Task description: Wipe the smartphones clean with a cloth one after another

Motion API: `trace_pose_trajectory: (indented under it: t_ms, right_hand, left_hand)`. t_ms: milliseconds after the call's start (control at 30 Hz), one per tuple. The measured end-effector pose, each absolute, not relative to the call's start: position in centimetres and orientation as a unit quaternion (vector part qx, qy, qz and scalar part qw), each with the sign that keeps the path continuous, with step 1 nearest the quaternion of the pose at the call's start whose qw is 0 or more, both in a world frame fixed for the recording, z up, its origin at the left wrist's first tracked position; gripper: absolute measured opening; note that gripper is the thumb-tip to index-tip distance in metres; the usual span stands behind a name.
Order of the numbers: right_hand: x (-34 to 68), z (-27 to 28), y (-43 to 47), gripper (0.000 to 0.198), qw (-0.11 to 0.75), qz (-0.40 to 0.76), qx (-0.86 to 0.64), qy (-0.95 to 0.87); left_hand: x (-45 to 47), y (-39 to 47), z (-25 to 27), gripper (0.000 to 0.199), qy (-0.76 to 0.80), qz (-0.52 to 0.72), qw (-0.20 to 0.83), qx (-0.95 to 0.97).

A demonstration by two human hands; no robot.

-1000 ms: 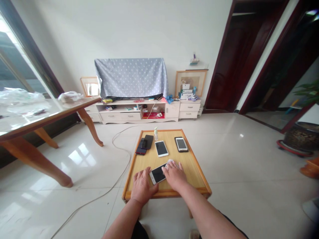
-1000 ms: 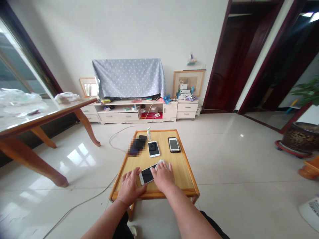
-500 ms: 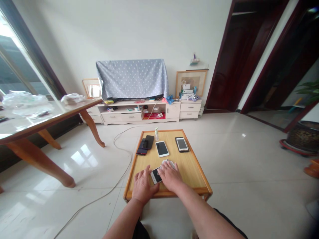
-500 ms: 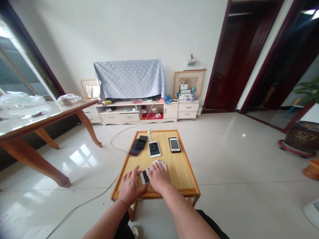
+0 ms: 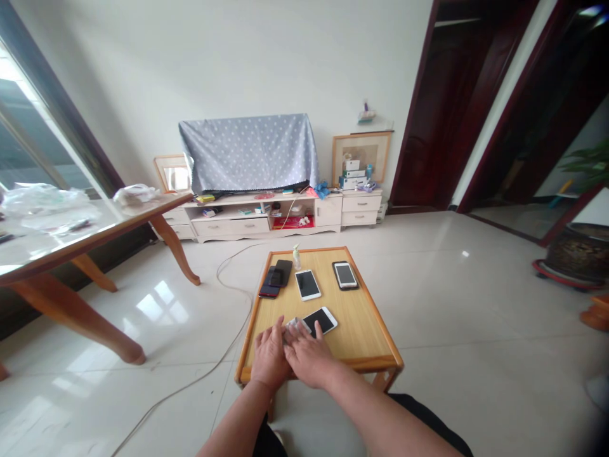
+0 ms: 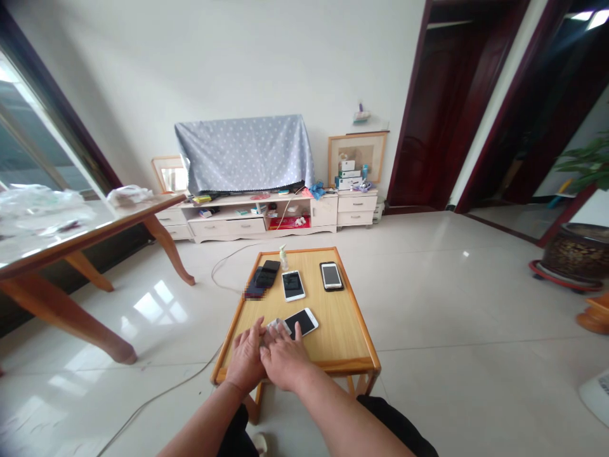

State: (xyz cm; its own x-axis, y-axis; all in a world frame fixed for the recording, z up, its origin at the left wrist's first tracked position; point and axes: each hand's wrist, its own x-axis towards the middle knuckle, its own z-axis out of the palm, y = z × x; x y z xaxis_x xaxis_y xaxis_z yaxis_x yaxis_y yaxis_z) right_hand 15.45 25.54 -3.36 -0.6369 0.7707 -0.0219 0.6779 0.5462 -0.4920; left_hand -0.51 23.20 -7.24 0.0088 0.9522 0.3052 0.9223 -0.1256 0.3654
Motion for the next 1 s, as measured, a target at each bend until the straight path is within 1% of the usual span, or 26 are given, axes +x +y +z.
trace_pose_trajectory:
  t_ms: [133, 267, 367, 467, 600, 667, 767, 900, 1000]
  right_hand:
    - [17.6, -3.3, 25.0, 0.059, 0.086, 0.229, -0.419, -0.875]
    - [21.0, -2.8, 27.4, 0.061, 0.046, 0.215, -0.526, -0.821]
    - [21.8, -2.7, 28.3, 0.062, 0.038, 0.194, -0.576, -0.793]
    - [20.7, -2.9, 27.0, 0.064, 0.055, 0.192, -0.547, -0.813]
    - [18.7, -3.1, 23.8, 0.062, 0.092, 0.22, -0.435, -0.868]
    - [18.7, -3.2, 23.4, 0.061, 0.102, 0.223, -0.419, -0.874]
    - [20.2, -3.2, 25.1, 0.06, 0.092, 0.214, -0.482, -0.844]
    - [22.0, -3.1, 27.8, 0.062, 0.068, 0.169, -0.593, -0.784]
    - [21.0, -3.4, 27.1, 0.063, 0.075, 0.159, -0.572, -0.801]
  left_hand:
    - [-0.3, 23.2, -7.0, 0.072, 0.666, 0.245, 0.031, 0.704]
    - [0.1, 23.2, -6.5, 0.069, 0.668, 0.253, 0.025, 0.699]
    - [0.3, 23.1, -6.3, 0.064, 0.663, 0.249, 0.014, 0.705]
    - [0.2, 23.1, -6.4, 0.062, 0.665, 0.243, 0.01, 0.706]
    - [-0.1, 23.2, -6.6, 0.066, 0.665, 0.237, 0.022, 0.708]
    - [-0.1, 23.2, -6.7, 0.067, 0.663, 0.237, 0.026, 0.71]
    - [0.0, 23.2, -6.4, 0.063, 0.665, 0.243, 0.02, 0.706]
    - [0.3, 23.1, -6.1, 0.061, 0.667, 0.245, 0.014, 0.704]
    - [0.2, 23.1, -6.2, 0.061, 0.667, 0.246, 0.016, 0.703]
